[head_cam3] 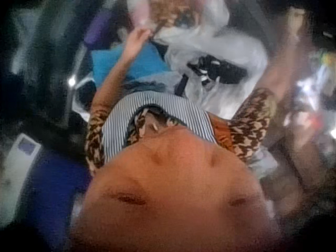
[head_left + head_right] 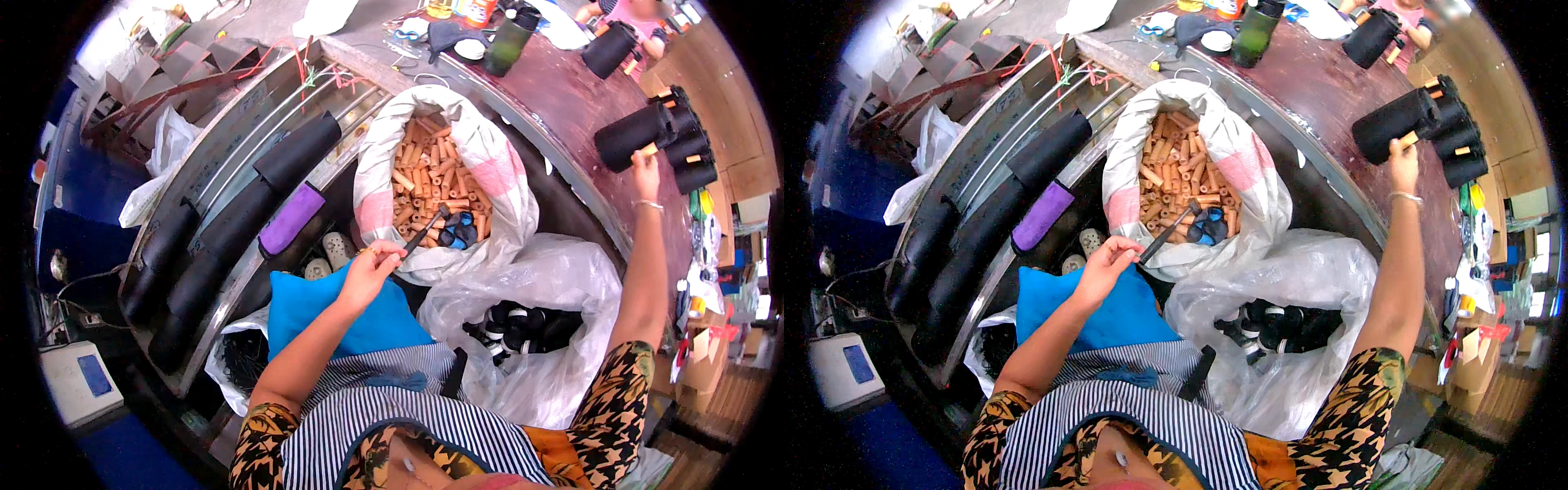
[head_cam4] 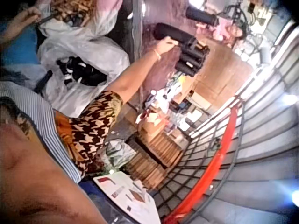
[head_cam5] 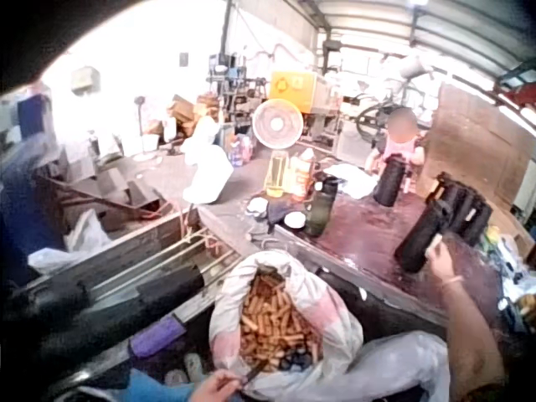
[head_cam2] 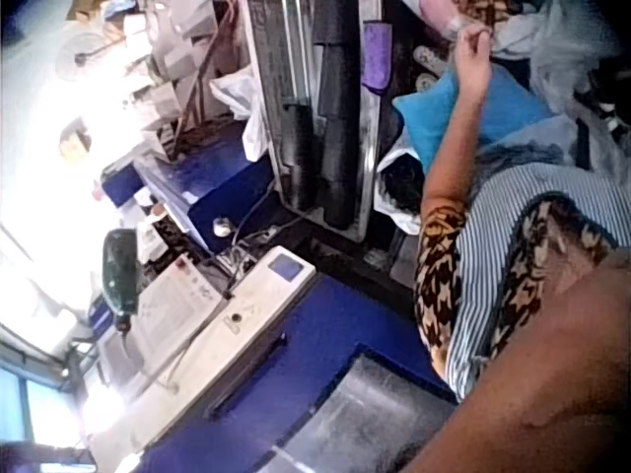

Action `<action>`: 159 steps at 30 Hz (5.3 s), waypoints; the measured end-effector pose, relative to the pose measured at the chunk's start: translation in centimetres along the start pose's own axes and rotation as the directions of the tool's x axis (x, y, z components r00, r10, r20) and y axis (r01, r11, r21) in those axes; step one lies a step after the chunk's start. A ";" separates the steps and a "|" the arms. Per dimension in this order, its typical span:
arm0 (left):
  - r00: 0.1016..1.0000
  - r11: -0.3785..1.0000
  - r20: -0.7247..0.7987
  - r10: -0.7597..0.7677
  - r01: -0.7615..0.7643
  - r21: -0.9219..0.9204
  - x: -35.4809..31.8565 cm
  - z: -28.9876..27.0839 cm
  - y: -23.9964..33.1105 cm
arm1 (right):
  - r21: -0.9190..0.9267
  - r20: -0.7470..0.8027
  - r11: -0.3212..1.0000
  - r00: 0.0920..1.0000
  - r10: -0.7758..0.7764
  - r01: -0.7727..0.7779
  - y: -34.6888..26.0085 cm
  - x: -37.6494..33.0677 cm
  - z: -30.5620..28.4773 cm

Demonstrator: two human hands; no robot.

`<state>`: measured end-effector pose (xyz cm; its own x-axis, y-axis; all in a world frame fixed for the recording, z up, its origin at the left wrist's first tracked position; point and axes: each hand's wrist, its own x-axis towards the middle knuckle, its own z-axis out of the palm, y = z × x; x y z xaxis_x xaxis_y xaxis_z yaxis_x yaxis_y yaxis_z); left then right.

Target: The person inserts wooden handles into the side of black flasks and attaches circular black caps to the base of the flasks.

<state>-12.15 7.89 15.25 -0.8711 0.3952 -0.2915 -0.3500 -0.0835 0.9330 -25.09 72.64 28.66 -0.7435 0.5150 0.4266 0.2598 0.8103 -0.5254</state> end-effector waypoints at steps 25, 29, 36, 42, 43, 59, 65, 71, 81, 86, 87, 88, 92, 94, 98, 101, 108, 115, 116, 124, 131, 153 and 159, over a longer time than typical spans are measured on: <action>0.804 0.887 -0.506 -0.312 0.438 0.149 11.2 -5.2 -6.2 | -0.011 0.945 0.934 0.310 -0.107 0.356 -17.6 -16.8 50.4; 0.850 0.944 -0.478 -0.223 0.311 0.112 11.3 -3.6 -3.7 | -0.085 0.970 0.978 0.241 0.037 0.192 -15.5 -20.3 46.2; 0.822 0.978 -0.550 -0.152 0.205 0.036 10.4 -3.7 -2.8 | -0.069 0.953 0.921 0.298 -0.052 0.384 -25.6 -28.7 35.3; 0.827 0.975 -0.518 -0.220 0.209 -0.082 9.1 -4.9 -2.9 | 0.270 0.954 0.836 -0.017 -0.299 0.477 -25.1 -30.2 31.1; 0.826 0.973 -0.518 -0.224 0.217 -0.075 8.8 -5.2 -2.7 | 0.326 0.945 0.893 -0.107 -0.308 0.311 -25.7 -28.1 31.6; 0.913 0.962 -0.305 -0.271 0.268 -0.053 7.5 -7.1 -3.7 | -0.284 0.927 0.689 0.375 0.019 0.667 -20.6 -13.4 54.4; 0.901 0.961 -0.339 -0.270 0.232 -0.147 7.6 -6.8 -4.7 | -0.191 0.974 0.640 0.223 0.032 0.745 -20.6 -18.8 52.6; 0.873 0.971 -0.425 -0.238 0.197 -0.138 6.9 -7.4 -4.2 | -0.191 0.969 0.981 -0.148 0.196 0.043 -26.2 -22.8 43.9; 0.919 0.852 -0.382 -0.095 0.274 0.446 4.7 -7.4 -0.3 | 0.047 0.965 0.981 0.245 -0.093 0.190 -25.8 -32.9 34.4; 0.859 0.384 -0.290 0.421 0.121 0.915 3.8 -7.4 1.2 | 0.038 0.988 0.988 0.140 -0.059 0.148 -29.9 -33.1 29.8; 0.843 0.436 -0.266 0.467 0.043 0.899 4.2 -7.3 0.8 | 0.043 0.998 0.997 0.049 -0.047 0.066 -29.9 -32.1 29.4; 0.879 0.387 -0.187 0.438 0.004 0.922 4.5 -7.5 0.4 | 0.152 0.970 0.974 0.161 -0.180 0.169 -28.9 -31.4 29.8; 0.946 0.306 -0.066 0.318 -0.037 0.951 4.9 -7.2 -1.2 | 0.189 0.809 0.859 0.420 -0.410 0.475 -25.6 -25.7 34.3; 0.957 0.266 -0.071 0.280 -0.007 0.964 5.1 -7.1 -1.4 | -0.040 0.942 0.382 0.161 -0.293 0.924 -27.2 -21.3 36.4; 0.962 0.241 -0.043 0.270 -0.024 0.970 5.5 -7.0 -2.0 | -0.405 0.894 0.584 0.439 0.090 0.704 -18.7 -18.1 42.3; 0.966 0.288 -0.060 0.251 -0.015 0.958 5.5 -7.5 -1.8 | -0.134 0.988 0.600 0.060 0.141 0.788 -19.9 -16.9 41.9; 0.976 0.326 -0.029 0.217 -0.044 0.944 5.7 -7.2 -1.2 | -0.332 0.942 0.903 0.039 0.334 0.274 -10.6 -18.5 36.3; 0.992 0.227 0.046 0.116 -0.072 0.971 4.0 -6.8 -0.7 | -0.227 0.951 0.936 0.269 0.153 0.270 -13.4 -25.0 28.5; 0.983 0.207 0.065 0.171 -0.101 0.973 3.9 -6.9 -1.4 | -0.250 0.944 0.936 0.277 0.179 0.247 -13.4 -25.8 27.1; 0.848 0.202 0.219 0.482 -0.351 0.914 -0.8 -4.4 0.8 | 0.217 0.597 0.961 0.755 -0.271 0.173 -17.2 -31.4 9.8; 0.892 0.060 0.241 0.383 -0.284 0.957 -7.0 -0.5 -1.1 | -0.423 0.773 0.905 0.542 0.331 0.050 4.3 -49.7 4.0; 0.821 0.142 0.156 0.549 -0.275 0.951 -4.9 2.5 -1.4 | -0.783 0.536 0.541 0.775 0.336 0.307 7.3 -50.8 13.0; 0.823 0.155 0.104 0.559 -0.227 0.961 -5.6 1.6 -2.1 | -0.783 0.508 0.618 0.652 0.563 0.077 4.6 -48.5 10.7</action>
<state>-6.00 7.26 15.30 -0.8764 0.3740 0.3034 0.4748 0.7766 0.4141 5.61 48.40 -2.31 -0.6517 0.6496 -0.3915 0.5858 0.7590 0.2841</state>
